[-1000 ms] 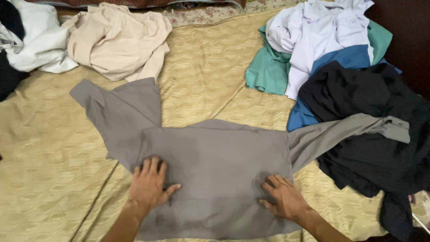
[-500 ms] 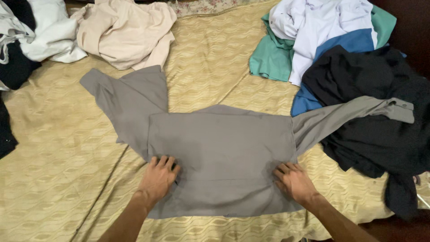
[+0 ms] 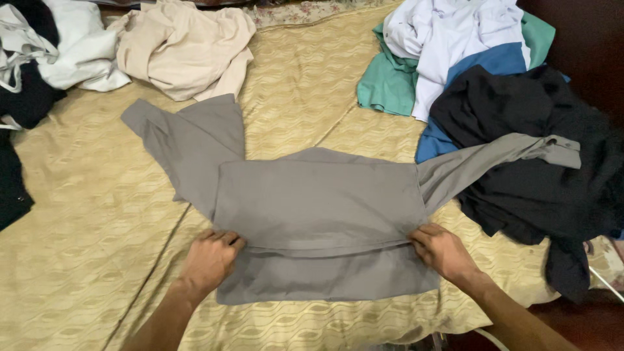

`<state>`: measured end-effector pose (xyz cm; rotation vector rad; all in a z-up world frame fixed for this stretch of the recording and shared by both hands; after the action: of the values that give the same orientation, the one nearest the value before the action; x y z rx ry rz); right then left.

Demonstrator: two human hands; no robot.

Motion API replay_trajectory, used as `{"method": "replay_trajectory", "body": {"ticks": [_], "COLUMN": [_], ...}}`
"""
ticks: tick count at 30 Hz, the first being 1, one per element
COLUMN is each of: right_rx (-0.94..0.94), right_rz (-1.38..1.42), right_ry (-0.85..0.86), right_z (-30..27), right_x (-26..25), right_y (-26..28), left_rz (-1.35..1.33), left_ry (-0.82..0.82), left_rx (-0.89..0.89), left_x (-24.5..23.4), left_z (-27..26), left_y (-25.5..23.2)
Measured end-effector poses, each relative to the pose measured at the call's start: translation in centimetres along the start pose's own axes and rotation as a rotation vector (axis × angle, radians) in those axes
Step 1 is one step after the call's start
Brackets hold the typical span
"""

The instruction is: The person folds a shirt and a pair of shorts by hand on a bed, smoothing the fabric and aligning the edges.

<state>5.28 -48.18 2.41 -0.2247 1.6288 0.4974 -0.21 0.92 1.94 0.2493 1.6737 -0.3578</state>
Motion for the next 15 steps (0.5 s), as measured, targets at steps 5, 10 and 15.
{"method": "replay_trajectory", "body": {"ticks": [5, 10, 15], "right_rx": [-0.057, -0.141, 0.041], "right_rz": [-0.037, 0.018, 0.047], "right_ry": [0.269, 0.457, 0.636], "right_z": [-2.7, -5.3, -3.3], "right_x": [-0.7, -0.6, -0.6], "right_y": [1.2, 3.4, 4.8], "left_rz": [0.029, -0.024, -0.088], "left_ry": [0.370, 0.522, 0.483], "left_rx": [-0.082, 0.000, -0.156], "left_x": [-1.0, -2.0, -3.3], "left_z": [-2.6, -3.9, -1.0], "left_y": [-0.9, -1.9, -3.2]}}
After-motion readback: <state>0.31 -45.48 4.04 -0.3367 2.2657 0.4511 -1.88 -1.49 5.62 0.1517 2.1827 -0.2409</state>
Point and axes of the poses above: each hand's wrist, its own z-axis towards the middle knuckle, its own x-axis out of the palm, y = z × x, the point moved 2 cm from there along z, towards the middle knuckle, and after that the axes turned 5 degrees about -z, right-handed, at the moved point
